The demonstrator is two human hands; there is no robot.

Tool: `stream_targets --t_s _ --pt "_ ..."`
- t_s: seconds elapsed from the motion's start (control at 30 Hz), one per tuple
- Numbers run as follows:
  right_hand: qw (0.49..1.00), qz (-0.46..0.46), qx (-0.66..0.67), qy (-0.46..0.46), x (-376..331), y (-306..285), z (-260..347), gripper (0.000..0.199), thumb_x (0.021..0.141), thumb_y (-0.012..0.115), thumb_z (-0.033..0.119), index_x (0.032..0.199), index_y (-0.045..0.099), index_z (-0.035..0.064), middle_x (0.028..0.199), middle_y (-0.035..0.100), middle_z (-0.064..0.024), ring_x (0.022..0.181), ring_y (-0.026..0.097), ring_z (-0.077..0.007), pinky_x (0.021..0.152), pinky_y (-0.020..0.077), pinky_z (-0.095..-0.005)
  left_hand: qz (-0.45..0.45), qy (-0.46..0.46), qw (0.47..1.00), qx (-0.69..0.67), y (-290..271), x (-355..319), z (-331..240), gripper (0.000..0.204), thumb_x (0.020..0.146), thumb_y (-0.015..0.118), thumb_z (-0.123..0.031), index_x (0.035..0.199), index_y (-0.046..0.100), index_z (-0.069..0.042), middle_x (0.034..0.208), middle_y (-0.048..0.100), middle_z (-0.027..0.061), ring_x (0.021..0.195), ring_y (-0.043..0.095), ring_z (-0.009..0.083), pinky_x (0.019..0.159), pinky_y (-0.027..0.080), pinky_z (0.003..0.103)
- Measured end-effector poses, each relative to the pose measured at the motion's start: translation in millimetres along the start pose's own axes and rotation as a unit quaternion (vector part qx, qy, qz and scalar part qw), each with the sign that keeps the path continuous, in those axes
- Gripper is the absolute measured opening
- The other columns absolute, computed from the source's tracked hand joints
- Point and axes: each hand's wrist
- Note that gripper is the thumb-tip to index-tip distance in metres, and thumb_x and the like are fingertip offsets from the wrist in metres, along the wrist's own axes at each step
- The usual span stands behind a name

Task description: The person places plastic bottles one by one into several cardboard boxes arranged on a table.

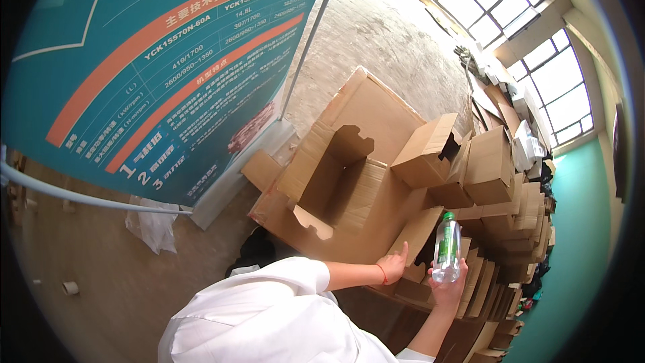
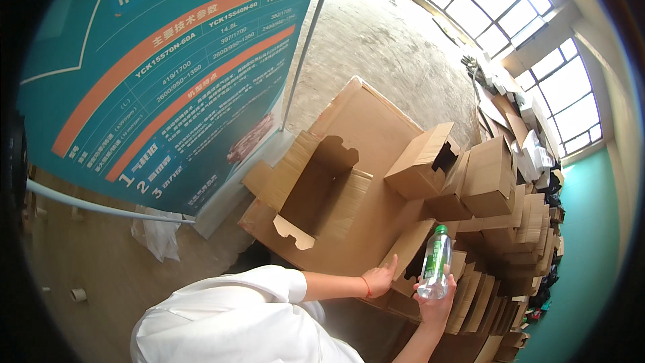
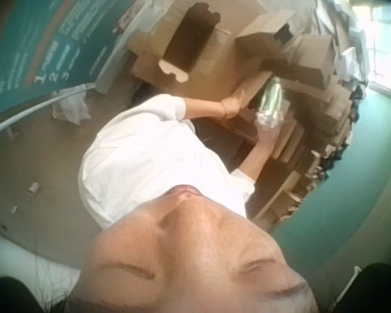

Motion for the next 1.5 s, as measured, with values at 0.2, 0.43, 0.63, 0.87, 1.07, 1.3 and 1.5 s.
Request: stream_targets --t_s 0.2,0.43,0.63,0.87,1.07,1.3,1.5 --pt "0.969 0.232 -0.061 -0.054 -31 95 -24 0.072 0.087 0.055 0.046 0.142 0.032 0.0052 0.118 0.056 -0.0221 0.081 0.066 -0.0322 0.056 0.0581 -0.0392 0.117 0.154 0.962 0.191 -89 -118 -16 0.053 0.090 0.045 -0.029 0.131 0.044 0.005 0.123 0.054 0.0293 0.097 0.063 0.0403 0.087 0.050 0.045" --pt "0.962 0.257 -0.079 0.057 43 212 -113 0.074 0.089 0.061 0.026 0.147 0.020 0.0039 0.115 0.056 -0.0167 0.093 0.063 -0.0254 0.074 0.0552 -0.0372 -0.378 0.164 0.910 0.032 -270 -214 13 0.029 0.085 0.063 -0.016 0.111 0.057 -0.004 0.091 0.065 0.0163 0.089 0.064 0.0354 0.080 0.050 0.042" --pt "0.941 0.113 -0.317 0.021 109 251 -194 0.092 0.087 0.066 0.025 0.149 0.003 0.0000 0.125 0.051 -0.0196 0.103 0.057 -0.0242 0.082 0.0502 -0.0338 -0.444 0.049 0.894 0.045 -281 -171 96 0.073 0.082 0.067 -0.017 0.143 0.030 -0.002 0.111 0.060 0.0277 0.102 0.059 0.0429 0.089 0.047 0.044" --pt "0.704 0.252 -0.630 -0.212 85 244 -178 0.082 0.076 0.072 0.036 0.139 0.037 -0.0040 0.141 0.038 -0.0256 0.133 0.033 -0.0404 0.110 0.0293 -0.0427 -0.411 0.034 0.911 0.016 -283 -171 94 0.072 0.081 0.066 -0.012 0.143 0.031 -0.003 0.105 0.063 0.0277 0.095 0.062 0.0424 0.082 0.049 0.043" --pt "0.544 0.223 -0.737 -0.334 48 236 -143 0.084 0.072 0.076 0.028 0.141 0.036 0.0032 0.145 0.034 -0.0199 0.138 0.027 -0.0365 0.113 0.0221 -0.0473 -0.390 0.050 0.919 0.030 -286 -175 96 0.073 0.082 0.066 -0.018 0.143 0.030 -0.001 0.117 0.057 0.0291 0.101 0.058 0.0427 0.085 0.048 0.044" --pt "0.601 0.037 -0.684 -0.412 109 267 -122 0.099 0.066 0.082 0.021 0.146 0.026 0.0021 0.147 0.029 -0.0216 0.138 0.025 -0.0374 0.114 0.0217 -0.0456 -0.272 0.211 0.937 0.062 -286 -183 78 0.096 0.076 0.076 -0.034 0.147 0.021 0.000 0.150 0.027 0.0221 0.137 0.030 0.0374 0.110 0.030 0.040" --pt "0.675 0.138 -0.623 -0.370 154 261 -123 0.062 0.082 0.067 0.012 0.136 0.041 -0.0010 0.104 0.062 -0.0168 0.103 0.057 -0.0318 0.107 0.0325 -0.0417 -0.288 0.188 0.928 0.143 -269 -169 88 0.106 0.068 0.081 -0.024 0.149 0.014 -0.002 0.151 0.023 0.0210 0.137 0.028 0.0373 0.111 0.029 0.042"
Point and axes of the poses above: each hand's wrist, its own x-axis towards the middle knuckle, its own y-axis out of the palm, z = x × y
